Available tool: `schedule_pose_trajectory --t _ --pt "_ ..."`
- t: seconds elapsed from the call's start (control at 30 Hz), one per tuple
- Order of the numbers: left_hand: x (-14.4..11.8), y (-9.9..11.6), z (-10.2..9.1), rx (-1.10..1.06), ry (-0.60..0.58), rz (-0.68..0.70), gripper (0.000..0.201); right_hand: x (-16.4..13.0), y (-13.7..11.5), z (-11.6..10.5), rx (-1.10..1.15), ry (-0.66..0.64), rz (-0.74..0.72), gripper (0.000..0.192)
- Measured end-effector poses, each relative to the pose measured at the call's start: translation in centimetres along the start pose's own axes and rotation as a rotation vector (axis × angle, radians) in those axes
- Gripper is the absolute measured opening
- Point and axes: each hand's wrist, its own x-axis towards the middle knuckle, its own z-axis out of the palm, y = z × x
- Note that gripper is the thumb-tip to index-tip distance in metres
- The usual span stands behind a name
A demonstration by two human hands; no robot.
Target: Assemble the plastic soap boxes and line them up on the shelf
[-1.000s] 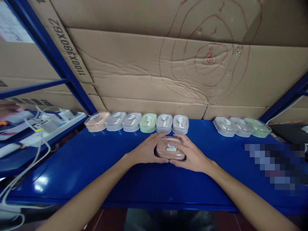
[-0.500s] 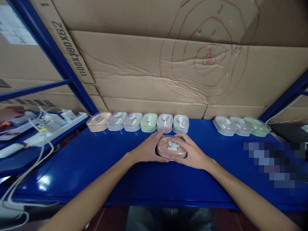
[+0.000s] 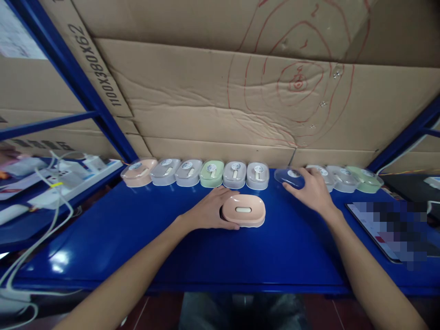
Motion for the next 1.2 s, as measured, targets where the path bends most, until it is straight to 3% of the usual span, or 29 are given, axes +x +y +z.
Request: schedule_pose_trajectory --t 0.1,0.27,0.4,0.5,0.6,0.7,0.77,0.97,1.2 --pt "0.0 0.0 -0.2 0.002 -0.014 -0.007 0.108 -0.2 1.0 0.4 -0.169 -0.204 0.043 0.065" --pt "0.0 -0.3 -0.2 0.008 -0.062 -0.049 0.123 -1.0 0.8 1.0 -0.161 -0.418 -0.002 0.06" --pt "0.0 -0.2 -0.1 0.022 -0.067 -0.04 0.121 -1.3 0.0 0.8 -0.209 -0.374 -0.025 0.063" --pt "0.1 -0.2 -0.1 0.022 -0.058 -0.014 0.112 -1.8 -2.2 0.4 -0.249 -0.191 -0.097 0.057" --pt "0.2 -0.3 0.1 0.033 -0.055 0.0 0.112 -3.1 -5.7 0.2 0.013 -0.022 -0.27 0.046" --pt "0.3 -0.2 0.2 0.04 -0.045 0.018 0.111 -4.8 -8.8 0.8 0.382 -0.205 -0.525 0.067" --pt "0.3 -0.2 0.2 0.033 -0.043 0.026 0.108 -5.6 -9.8 1.6 0.455 -0.349 -0.622 0.081" --pt "0.2 -0.5 0.4 -0.007 -0.045 -0.021 0.111 -5.7 -9.2 3.8 0.59 -0.389 -0.542 0.058" --pt "-0.1 -0.2 0.3 -0.119 -0.027 -0.13 0.122 -5.4 -9.3 3.5 0.703 -0.413 -0.38 0.043"
